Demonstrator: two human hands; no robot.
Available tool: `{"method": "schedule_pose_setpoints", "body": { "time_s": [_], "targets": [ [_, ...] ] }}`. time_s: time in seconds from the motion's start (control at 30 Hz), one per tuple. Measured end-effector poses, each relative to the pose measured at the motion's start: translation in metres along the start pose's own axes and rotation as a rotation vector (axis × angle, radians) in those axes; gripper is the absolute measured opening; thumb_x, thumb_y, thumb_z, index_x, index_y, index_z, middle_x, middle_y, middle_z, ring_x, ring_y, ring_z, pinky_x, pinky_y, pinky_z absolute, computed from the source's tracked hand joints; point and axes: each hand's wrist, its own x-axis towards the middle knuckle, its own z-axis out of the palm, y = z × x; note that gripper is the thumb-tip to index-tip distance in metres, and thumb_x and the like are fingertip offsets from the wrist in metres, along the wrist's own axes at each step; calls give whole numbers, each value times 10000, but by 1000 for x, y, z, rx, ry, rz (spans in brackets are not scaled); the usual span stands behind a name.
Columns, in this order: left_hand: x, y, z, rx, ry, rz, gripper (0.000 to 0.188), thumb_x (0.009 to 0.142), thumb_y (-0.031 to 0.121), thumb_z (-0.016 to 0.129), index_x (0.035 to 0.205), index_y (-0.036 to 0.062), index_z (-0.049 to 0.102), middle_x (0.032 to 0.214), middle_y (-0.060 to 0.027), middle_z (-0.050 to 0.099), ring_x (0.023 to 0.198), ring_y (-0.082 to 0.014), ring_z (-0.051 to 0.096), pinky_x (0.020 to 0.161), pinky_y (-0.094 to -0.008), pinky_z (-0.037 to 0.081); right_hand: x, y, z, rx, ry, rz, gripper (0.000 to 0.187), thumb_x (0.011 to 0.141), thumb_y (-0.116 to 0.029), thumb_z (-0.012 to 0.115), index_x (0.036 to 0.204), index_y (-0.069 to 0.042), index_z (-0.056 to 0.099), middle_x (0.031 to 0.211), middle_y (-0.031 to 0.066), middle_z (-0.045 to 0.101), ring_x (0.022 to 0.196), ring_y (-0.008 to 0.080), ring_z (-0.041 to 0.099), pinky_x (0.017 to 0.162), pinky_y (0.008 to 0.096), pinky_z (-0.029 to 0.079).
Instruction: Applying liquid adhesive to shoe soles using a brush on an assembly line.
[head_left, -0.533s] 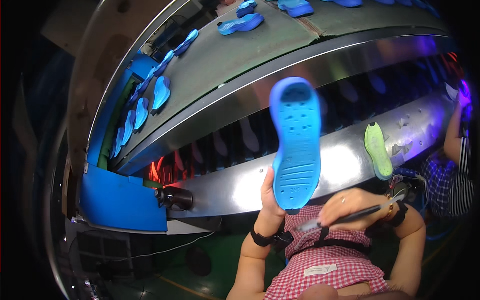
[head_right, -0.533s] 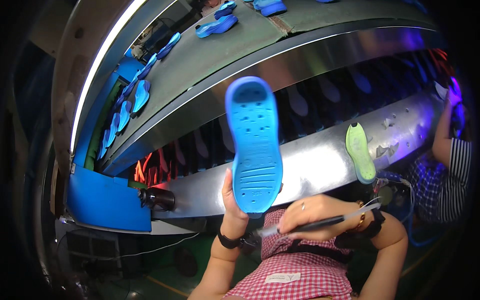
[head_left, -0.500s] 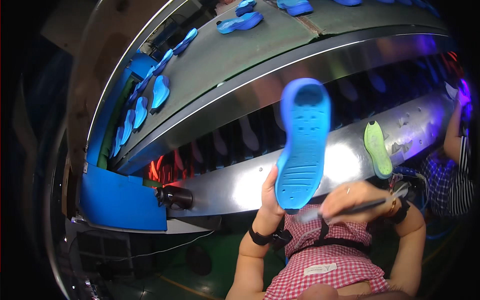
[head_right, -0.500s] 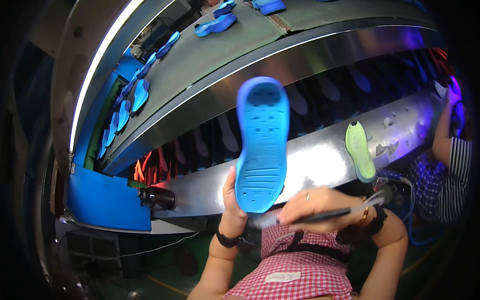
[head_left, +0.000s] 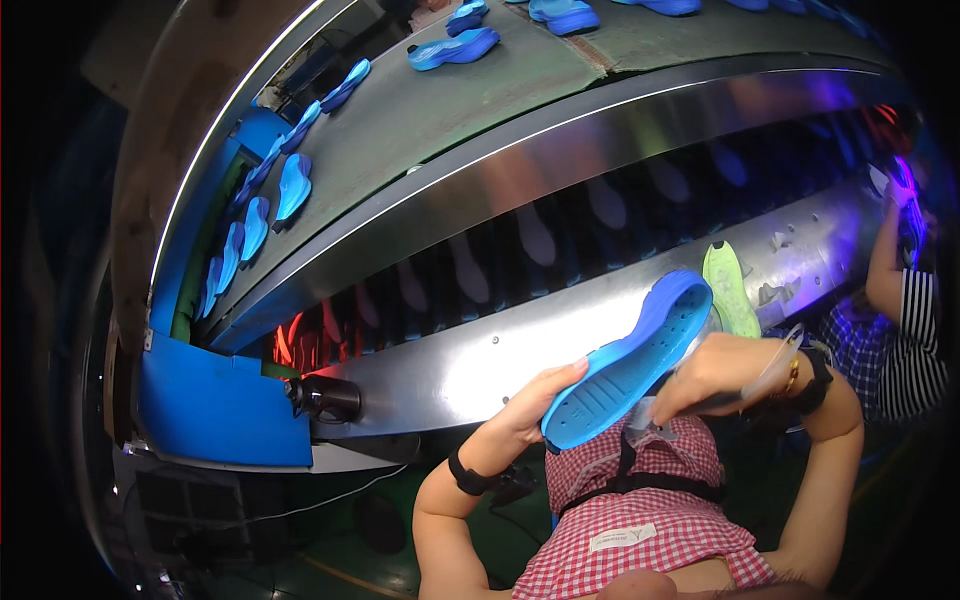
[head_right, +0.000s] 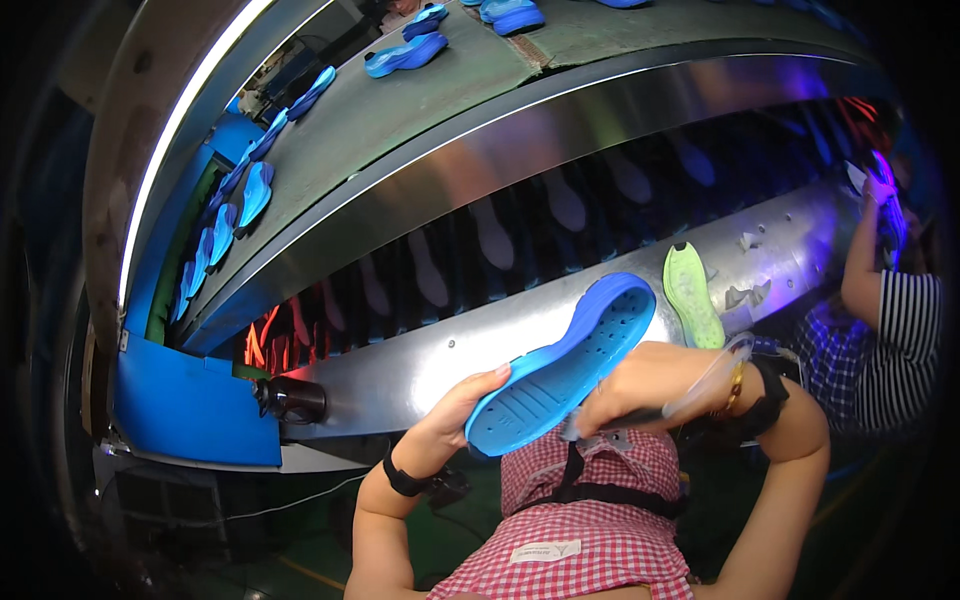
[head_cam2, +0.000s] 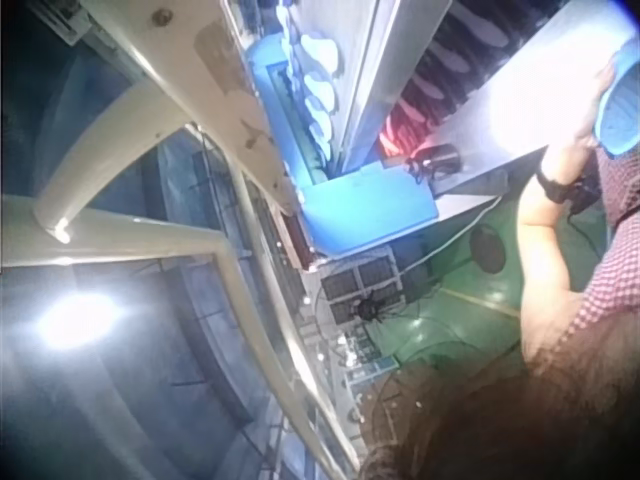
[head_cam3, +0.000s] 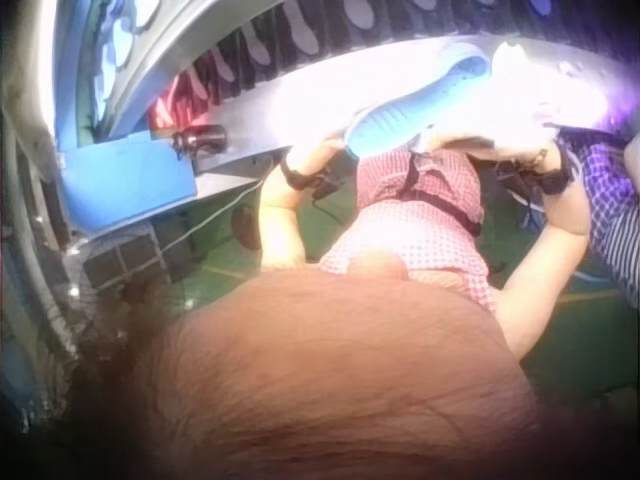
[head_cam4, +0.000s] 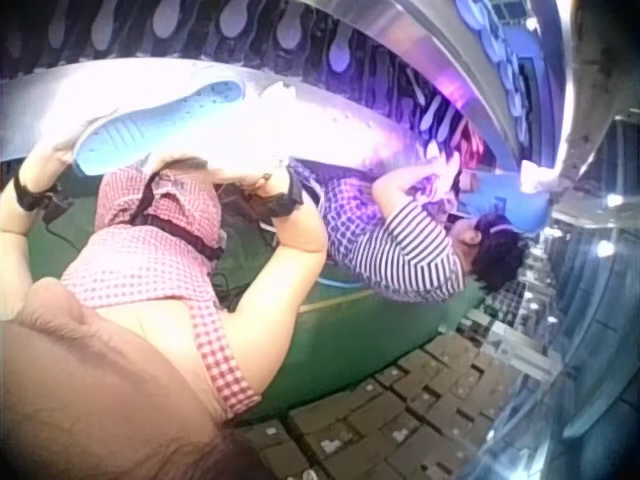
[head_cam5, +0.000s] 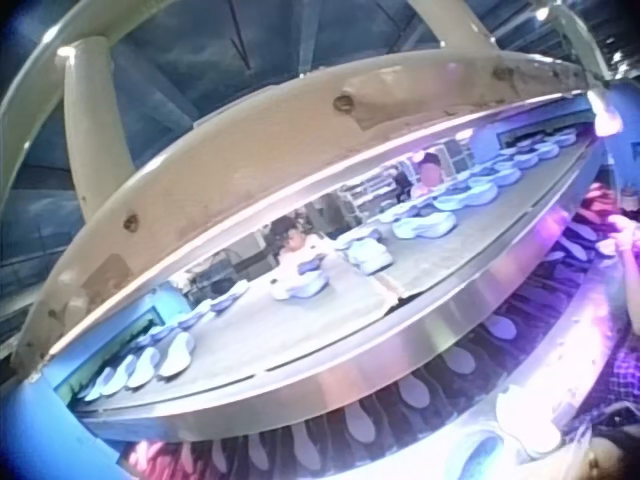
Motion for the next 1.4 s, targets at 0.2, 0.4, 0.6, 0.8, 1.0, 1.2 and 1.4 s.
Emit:
{"method": "schedule_pose_setpoints", "body": {
  "time_s": [0.2, 0.4, 0.6, 0.8, 1.0, 1.2, 1.4],
  "targets": [
    [-3, 0, -2, 90, 29, 0, 519, 891, 323, 523, 1225, -66, 443, 1104, -172, 575, 946, -201, 608, 834, -309, 495, -12, -1, -9, -75, 19, 102, 303, 727, -54, 598, 1026, -97, 622, 1056, 87, 630, 969, 266, 597, 783, 334, 477],
    [-1, -4, -11, 99, -5, 23, 537, 896, 347, 510, 1246, -52, 429, 1107, -171, 571, 944, -198, 606, 823, -294, 499, -23, 13, -10, -21, 180, 93, 249, 772, -83, 610, 1019, -57, 619, 1035, 112, 633, 943, 274, 605, 816, 339, 478],
    [18, -19, -9, -157, -83, 128, 552, 916, 310, 435, 1349, 10, 269, 1270, -211, 445, 1114, -321, 508, 946, -443, 423, -16, 15, 11, 334, 403, 130, 260, 810, -139, 630, 1046, -30, 628, 925, 112, 665, 820, 169, 640, 724, 272, 502],
    [46, -35, -13, -347, -232, 183, 547, 922, 315, 408, 1359, 37, 233, 1269, -224, 429, 1087, -376, 515, 866, -522, 468, -6, 49, 33, 660, 659, 322, 214, 815, -77, 612, 1018, -24, 653, 797, 82, 660, 652, 108, 606, 583, 227, 485],
    [53, -51, -30, -487, -257, 196, 478, 922, 292, 421, 1306, 24, 330, 1201, -206, 503, 1024, -353, 564, 860, -519, 472, -20, 83, 35, 534, 1145, 335, 178, 812, -95, 613, 959, -3, 655, 801, 73, 649, 516, 95, 569, 487, 204, 463],
    [66, -61, -27, -362, -43, 239, 490, 905, 314, 442, 1279, 5, 376, 1204, -197, 514, 1026, -351, 563, 859, -539, 455, 19, 51, 55, -114, 1355, 154, 183, 801, -69, 626, 971, -3, 637, 827, 88, 651, 696, 151, 611, 647, 277, 492],
    [14, -16, -15, -229, 48, 479, 510, 928, 326, 369, 1314, -4, 328, 1218, -193, 502, 1054, -332, 549, 876, -494, 460, -44, 27, 65, 992, 908, 130, 230, 785, -33, 578, 998, 39, 629, 775, 139, 648, 436, 89, 498, 429, 206, 412]
  ]
}}
